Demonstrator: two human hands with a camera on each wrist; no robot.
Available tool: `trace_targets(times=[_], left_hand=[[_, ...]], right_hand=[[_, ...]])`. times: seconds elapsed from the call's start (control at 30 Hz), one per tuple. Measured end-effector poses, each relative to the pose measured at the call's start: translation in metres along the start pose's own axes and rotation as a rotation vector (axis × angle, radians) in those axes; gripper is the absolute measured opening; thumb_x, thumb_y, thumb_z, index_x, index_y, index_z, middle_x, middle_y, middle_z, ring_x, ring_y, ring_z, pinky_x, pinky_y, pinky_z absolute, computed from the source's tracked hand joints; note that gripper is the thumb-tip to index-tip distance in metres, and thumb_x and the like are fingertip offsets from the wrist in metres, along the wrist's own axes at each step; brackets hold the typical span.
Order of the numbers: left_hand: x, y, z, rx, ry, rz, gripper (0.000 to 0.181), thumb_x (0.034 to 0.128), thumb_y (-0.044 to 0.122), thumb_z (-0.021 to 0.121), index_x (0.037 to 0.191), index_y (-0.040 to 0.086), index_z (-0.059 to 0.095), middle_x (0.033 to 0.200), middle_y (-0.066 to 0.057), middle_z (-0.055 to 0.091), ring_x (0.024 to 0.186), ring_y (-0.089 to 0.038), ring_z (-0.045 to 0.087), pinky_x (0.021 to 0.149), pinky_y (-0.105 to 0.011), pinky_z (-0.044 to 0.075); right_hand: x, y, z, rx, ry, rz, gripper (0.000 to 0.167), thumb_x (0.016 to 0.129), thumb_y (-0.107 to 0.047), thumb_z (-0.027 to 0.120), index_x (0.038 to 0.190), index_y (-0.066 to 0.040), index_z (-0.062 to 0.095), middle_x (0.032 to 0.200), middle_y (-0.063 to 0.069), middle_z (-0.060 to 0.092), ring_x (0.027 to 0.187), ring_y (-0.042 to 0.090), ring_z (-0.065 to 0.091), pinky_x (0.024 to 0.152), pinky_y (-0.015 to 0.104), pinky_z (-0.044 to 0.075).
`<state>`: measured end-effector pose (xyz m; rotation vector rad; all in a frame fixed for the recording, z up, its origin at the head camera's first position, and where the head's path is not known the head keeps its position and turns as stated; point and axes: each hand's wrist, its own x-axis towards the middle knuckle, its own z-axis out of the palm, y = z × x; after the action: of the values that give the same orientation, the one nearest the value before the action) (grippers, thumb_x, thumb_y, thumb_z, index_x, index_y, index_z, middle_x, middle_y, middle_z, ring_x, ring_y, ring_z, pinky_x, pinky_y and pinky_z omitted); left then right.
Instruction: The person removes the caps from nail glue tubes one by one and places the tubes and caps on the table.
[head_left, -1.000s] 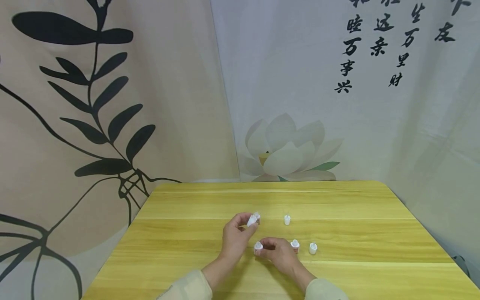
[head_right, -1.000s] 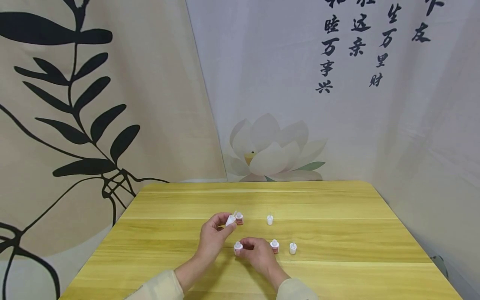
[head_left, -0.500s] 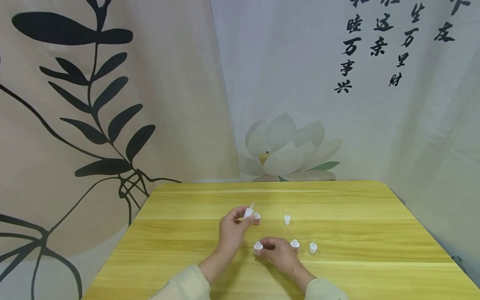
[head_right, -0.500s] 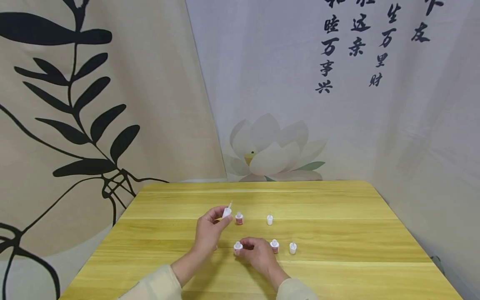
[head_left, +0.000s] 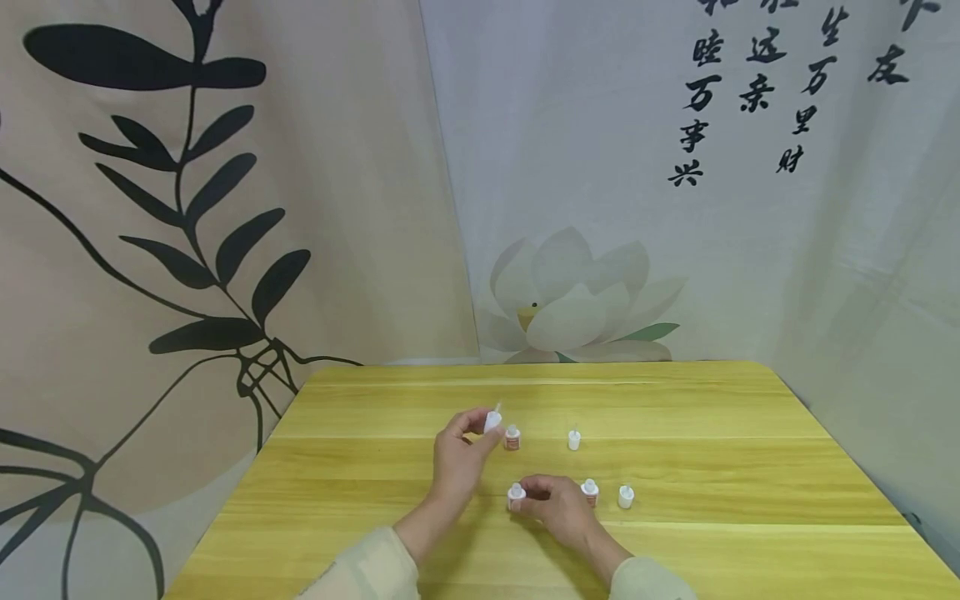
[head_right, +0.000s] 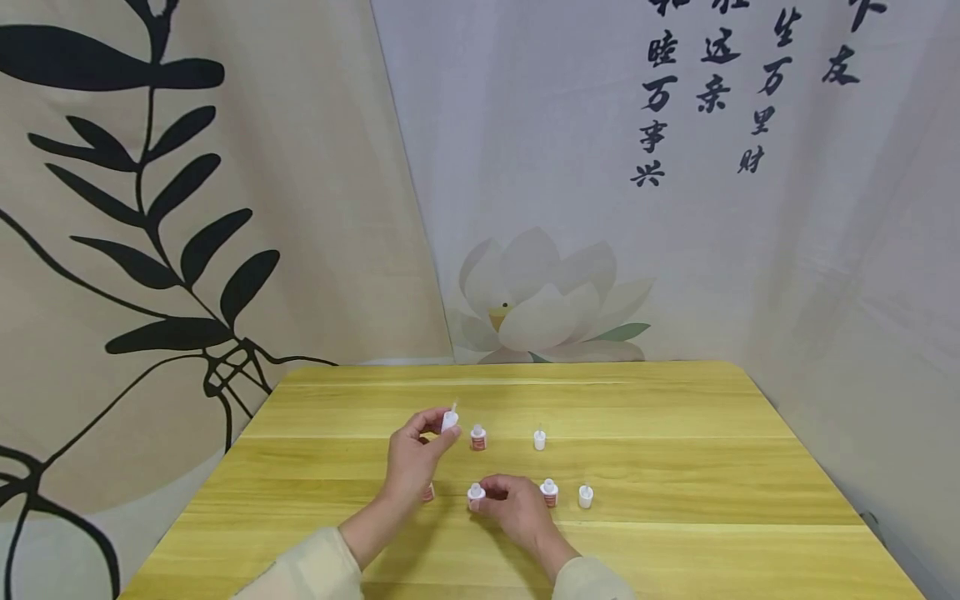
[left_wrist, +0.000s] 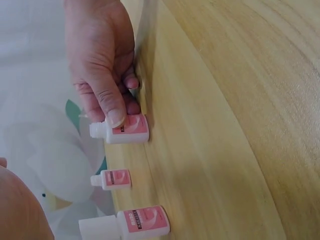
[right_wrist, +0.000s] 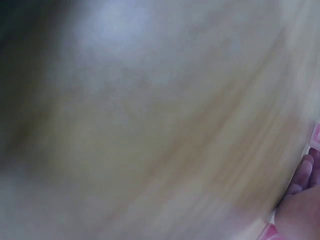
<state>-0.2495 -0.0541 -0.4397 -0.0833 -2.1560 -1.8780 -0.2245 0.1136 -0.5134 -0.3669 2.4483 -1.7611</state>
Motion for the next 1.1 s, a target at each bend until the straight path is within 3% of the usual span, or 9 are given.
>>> trace_targets(times=[0.1,0.2,0.33,0.73,1.1], left_hand=[[-0.004,0.018,-0.002,-0.031,0.010,-0.018,0.025,0.0838,0.004,0.077,0.108,0.003,0.071,0.093,-0.008,0.065,0.079,-0.018,0.051,0.061,-0.020,0.038],[-0.002,0.020,-0.004,-0.062,0.016,-0.038,0.025,0.0844,0.006,0.077,0.108,0.003,0.071,0.093,-0.008,0.064,0.079,-0.019,0.051,0.063,-0.021,0.040],[0.007,0.005,-0.007,-0.057,0.019,-0.042,0.026,0.0846,0.014,0.079,0.110,0.009,0.072,0.095,-0.004,0.065,0.080,-0.019,0.052,0.064,-0.022,0.042],[0.017,0.009,-0.018,-0.019,0.048,-0.041,0.026,0.0856,0.015,0.079,0.110,0.009,0.071,0.095,-0.004,0.065,0.082,-0.017,0.053,0.066,-0.022,0.043],[0.028,0.005,-0.031,0.026,0.071,-0.038,0.024,0.0854,0.013,0.078,0.109,0.010,0.071,0.096,-0.003,0.066,0.086,-0.017,0.054,0.070,-0.026,0.043]], right_hand=[[0.000,0.001,-0.001,-0.003,0.000,0.002,0.024,0.085,-0.020,0.079,0.103,-0.007,0.074,0.098,0.002,0.072,0.093,0.017,0.064,0.080,0.031,0.053],[0.000,0.001,0.000,0.002,0.000,0.002,0.024,0.084,-0.019,0.079,0.104,-0.006,0.073,0.098,0.003,0.072,0.093,0.018,0.064,0.079,0.032,0.054],[0.000,0.000,0.000,-0.007,-0.001,0.009,0.024,0.085,-0.020,0.079,0.104,-0.007,0.073,0.099,0.002,0.072,0.093,0.018,0.063,0.081,0.034,0.053],[-0.001,-0.001,-0.001,-0.024,-0.004,0.016,0.023,0.085,-0.022,0.078,0.103,-0.009,0.073,0.098,0.000,0.071,0.093,0.018,0.063,0.082,0.036,0.053],[0.000,0.000,0.000,-0.018,0.002,0.012,0.024,0.085,-0.022,0.079,0.104,-0.009,0.074,0.099,0.000,0.072,0.094,0.018,0.063,0.083,0.037,0.053]])
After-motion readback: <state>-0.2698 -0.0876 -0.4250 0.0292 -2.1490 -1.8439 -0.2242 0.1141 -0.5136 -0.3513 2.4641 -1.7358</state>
